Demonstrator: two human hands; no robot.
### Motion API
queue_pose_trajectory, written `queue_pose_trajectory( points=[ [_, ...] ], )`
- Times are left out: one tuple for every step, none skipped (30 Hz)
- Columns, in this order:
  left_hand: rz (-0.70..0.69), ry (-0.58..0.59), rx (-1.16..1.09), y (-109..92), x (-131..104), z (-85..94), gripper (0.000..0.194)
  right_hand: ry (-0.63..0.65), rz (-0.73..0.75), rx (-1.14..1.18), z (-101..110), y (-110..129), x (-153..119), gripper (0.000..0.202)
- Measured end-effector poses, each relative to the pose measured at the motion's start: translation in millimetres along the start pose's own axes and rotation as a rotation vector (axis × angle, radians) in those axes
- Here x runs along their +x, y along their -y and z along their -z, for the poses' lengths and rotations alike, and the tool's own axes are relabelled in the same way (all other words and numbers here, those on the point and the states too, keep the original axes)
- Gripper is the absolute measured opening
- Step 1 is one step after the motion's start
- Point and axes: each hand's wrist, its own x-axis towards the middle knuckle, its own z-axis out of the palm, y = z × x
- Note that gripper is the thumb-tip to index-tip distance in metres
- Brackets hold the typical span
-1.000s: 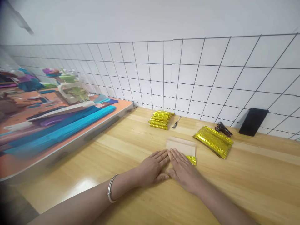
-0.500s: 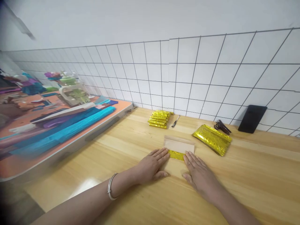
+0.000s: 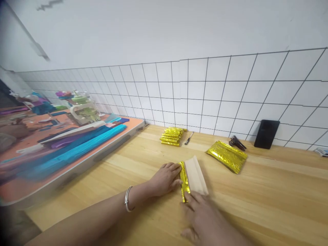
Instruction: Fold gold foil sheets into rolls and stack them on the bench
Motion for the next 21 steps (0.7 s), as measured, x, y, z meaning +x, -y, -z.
queue_pose_trajectory(
  points=[
    [-0.005,0.009,0.008,1.5,4.8,-1.7,0.059,0.012,0.075,0.041,6.6,4.0,-1.6,0.053],
    [-0.014,0.021,0.017,3.7,9.7,-3.6,0.063,0.004,0.125,0.08,11.7,6.2,-3.5,0.047],
    [-0.031,0.036,0.023,6.7,14.7,-5.3,0.067,-0.022,0.159,0.119,15.1,6.3,-5.5,0.041],
    [-0.057,0.054,0.026,10.6,19.6,-6.6,0.069,-0.069,0.181,0.156,16.5,4.3,-7.6,0.035],
    [-0.094,0.077,0.023,15.3,24.7,-7.2,0.069,-0.135,0.187,0.186,16.2,0.3,-9.6,0.031],
    [-0.14,0.106,0.018,20.6,29.9,-7.0,0.069,-0.213,0.182,0.207,14.5,-5.8,-11.4,0.029],
    [-0.182,0.132,0.012,26.2,35.4,-6.1,0.068,-0.302,0.169,0.214,11.7,-13.7,-12.9,0.029],
    [-0.213,0.152,0.011,31.7,41.1,-4.6,0.069,-0.381,0.138,0.205,8.2,-23.3,-14.0,0.031],
    [-0.247,0.182,0.015,36.6,47.0,-2.5,0.07,-0.452,0.105,0.174,4.3,-34.1,-14.7,0.034],
    [-0.268,0.202,0.026,40.7,53.1,-0.1,0.069,-0.519,0.065,0.123,0.3,-45.6,-14.9,0.037],
    [-0.283,0.212,0.042,43.5,59.2,2.4,0.068,-0.568,0.008,0.06,-3.9,-57.4,-14.8,0.041],
    [-0.305,0.216,0.064,44.9,65.2,5.0,0.065,-0.595,-0.043,-0.006,-8.1,-68.7,-14.4,0.044],
    [-0.331,0.209,0.088,44.9,70.8,7.4,0.06,-0.601,-0.074,-0.068,-12.4,-79.2,-13.7,0.047],
    [-0.362,0.197,0.112,43.5,75.9,9.6,0.054,-0.595,-0.103,-0.119,-16.8,-88.4,-12.9,0.05],
    [-0.397,0.183,0.131,41.1,80.3,11.4,0.048,-0.576,-0.126,-0.163,-21.3,-96.3,-12.1,0.051],
    [-0.429,0.171,0.141,38.0,83.8,12.7,0.041,-0.554,-0.138,-0.198,-25.9,-102.5,-11.3,0.052],
    [-0.452,0.163,0.141,34.7,86.3,13.5,0.036,-0.54,-0.149,-0.223,-30.4,-107.3,-10.4,0.053],
    [-0.466,0.162,0.136,31.5,87.8,13.7,0.031,-0.526,-0.155,-0.239,-34.5,-110.6,-9.6,0.053],
    [-0.478,0.165,0.125,28.6,88.5,13.4,0.027,-0.518,-0.159,-0.248,-37.9,-112.8,-8.6,0.052],
    [-0.491,0.175,0.108,26.0,88.3,12.8,0.023,-0.515,-0.166,-0.25,-40.7,-114.0,-7.5,0.052],
    [-0.491,0.177,0.084,23.7,87.4,11.9,0.021,-0.515,-0.176,-0.25,-42.5,-114.5,-6.3,0.052]
  ],
)
